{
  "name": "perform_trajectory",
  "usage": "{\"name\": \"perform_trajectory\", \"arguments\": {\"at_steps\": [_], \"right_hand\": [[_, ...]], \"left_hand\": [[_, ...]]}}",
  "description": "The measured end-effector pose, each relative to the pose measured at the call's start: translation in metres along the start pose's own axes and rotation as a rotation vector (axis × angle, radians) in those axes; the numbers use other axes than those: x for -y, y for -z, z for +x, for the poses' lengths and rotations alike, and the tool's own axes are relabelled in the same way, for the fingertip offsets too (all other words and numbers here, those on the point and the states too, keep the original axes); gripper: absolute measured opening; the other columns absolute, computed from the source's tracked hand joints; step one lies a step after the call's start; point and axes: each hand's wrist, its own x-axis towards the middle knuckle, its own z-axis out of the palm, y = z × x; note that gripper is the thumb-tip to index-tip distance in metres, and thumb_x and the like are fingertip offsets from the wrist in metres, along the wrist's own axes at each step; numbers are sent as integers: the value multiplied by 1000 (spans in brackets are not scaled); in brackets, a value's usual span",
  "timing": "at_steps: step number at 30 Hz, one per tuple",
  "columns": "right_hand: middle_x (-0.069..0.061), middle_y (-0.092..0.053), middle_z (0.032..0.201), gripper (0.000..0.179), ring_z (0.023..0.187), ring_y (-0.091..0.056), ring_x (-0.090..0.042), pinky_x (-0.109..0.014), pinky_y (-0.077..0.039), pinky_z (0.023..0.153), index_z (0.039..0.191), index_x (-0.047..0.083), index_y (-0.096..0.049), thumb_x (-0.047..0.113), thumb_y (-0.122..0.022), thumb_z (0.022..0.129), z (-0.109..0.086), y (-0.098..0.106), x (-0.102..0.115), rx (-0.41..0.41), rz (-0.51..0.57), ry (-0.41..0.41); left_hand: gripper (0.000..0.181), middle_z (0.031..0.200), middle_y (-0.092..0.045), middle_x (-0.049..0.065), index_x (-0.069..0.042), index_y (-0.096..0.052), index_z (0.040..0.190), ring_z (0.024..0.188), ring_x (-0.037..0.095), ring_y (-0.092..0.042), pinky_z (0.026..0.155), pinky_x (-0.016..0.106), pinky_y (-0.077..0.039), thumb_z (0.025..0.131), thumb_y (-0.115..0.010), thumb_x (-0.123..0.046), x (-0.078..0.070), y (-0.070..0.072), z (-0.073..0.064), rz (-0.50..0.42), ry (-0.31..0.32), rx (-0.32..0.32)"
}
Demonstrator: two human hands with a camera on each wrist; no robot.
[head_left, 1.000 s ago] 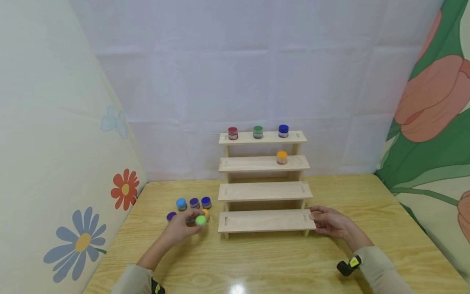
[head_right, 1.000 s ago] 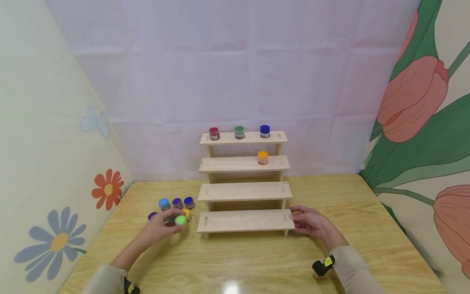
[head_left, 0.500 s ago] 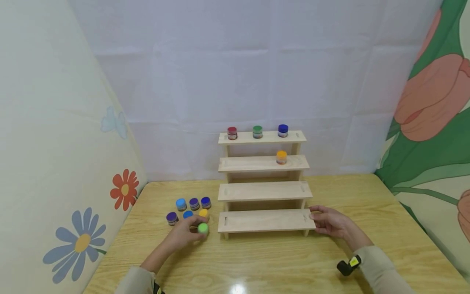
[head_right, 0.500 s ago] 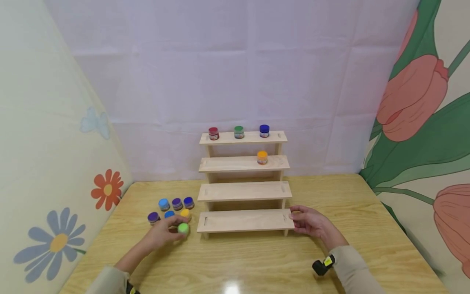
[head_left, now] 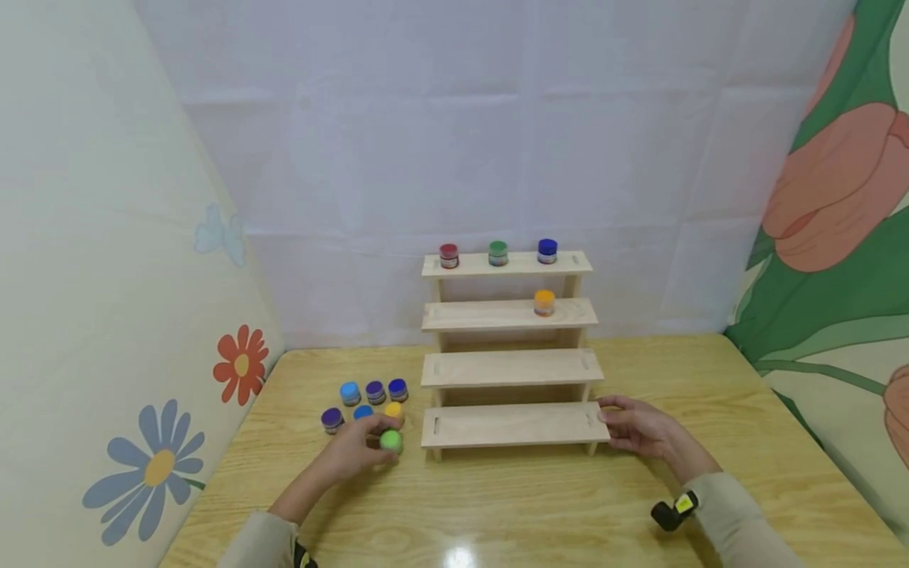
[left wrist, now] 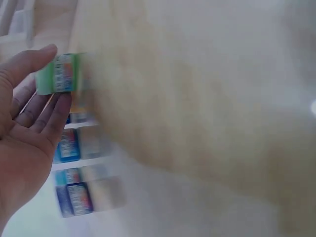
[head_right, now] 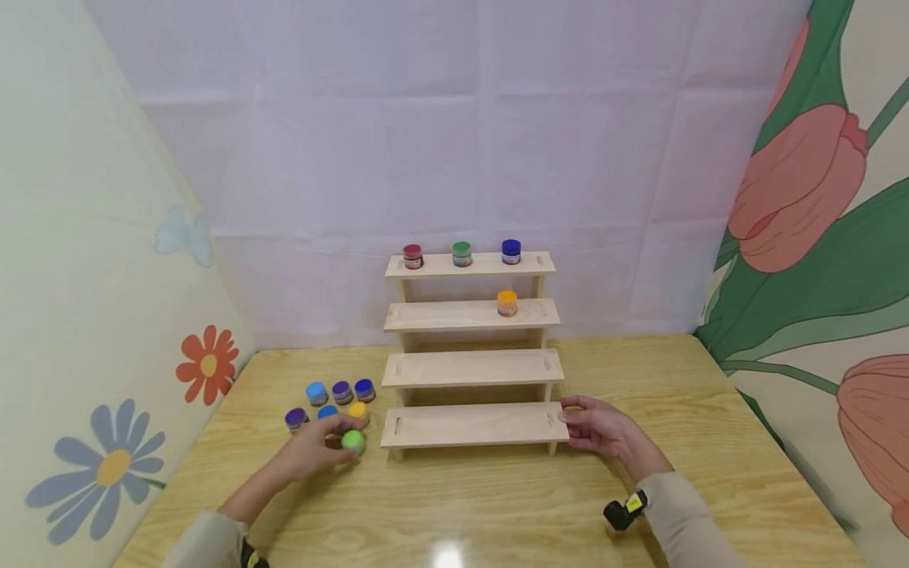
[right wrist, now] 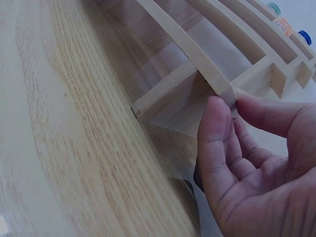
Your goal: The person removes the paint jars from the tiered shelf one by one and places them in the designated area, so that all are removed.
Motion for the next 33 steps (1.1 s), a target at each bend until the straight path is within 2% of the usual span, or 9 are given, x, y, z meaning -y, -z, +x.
{"name": "perform_trajectory", "arguments": {"at_steps": [4,7,12,15,20,25,29,33], "right_hand": [[-1,-73,92,22,79,-70,-10,-21,-59,68,122,13,-55,7,-57,102,0,0,0,8,3,3],[-1,-73,92,20,79,-69,-9,-21,-59,68,121,14,-55,6,-56,102,0,1,-1,12,5,4],[0,-72,91,20,77,-68,-8,-21,-59,68,121,14,-55,7,-56,103,0,1,-2,10,-7,5],[1,-71,89,21,76,-67,-8,-21,-59,69,122,14,-54,7,-56,103,0,2,-3,6,-10,5],[3,-70,88,20,74,-66,-7,-22,-59,69,122,14,-53,7,-56,103,2,3,-5,5,-17,6],[1,-71,90,20,75,-67,-8,-21,-59,68,121,14,-54,7,-57,102,1,2,-4,5,-13,7],[2,-70,88,23,74,-66,-7,-21,-59,68,123,13,-52,7,-58,101,1,2,-3,-2,-20,7],[3,-68,85,26,73,-65,-7,-22,-59,68,125,11,-51,8,-59,101,1,2,-1,-12,-31,10]], "left_hand": [[38,116,-70,9,-3,-67,121,109,29,-66,92,40,-58,87,-81,-16,-10,12,5,9,-71,-24],[36,116,-70,13,-2,-67,122,105,26,-67,87,38,-59,92,-76,-20,-24,20,11,22,-125,-59],[36,113,-72,9,-6,-67,123,102,20,-67,88,35,-58,95,-73,-27,-49,25,25,46,-211,-87],[36,116,-71,7,-7,-66,124,105,21,-66,90,34,-58,96,-72,-29,-65,23,34,27,-247,-87],[41,127,-66,12,-7,-63,131,116,30,-64,92,41,-59,97,-70,-29,-90,19,48,-48,-282,-44],[39,127,-66,10,-10,-63,130,118,29,-63,99,42,-56,97,-71,-28,-113,13,67,-33,-313,-51],[37,124,-68,8,-8,-64,129,115,28,-65,98,41,-56,96,-72,-23,-132,8,83,-29,-351,-66],[40,126,-68,11,-5,-64,130,114,27,-65,98,41,-56,95,-73,-22,-150,5,97,-18,-373,-64]]}}
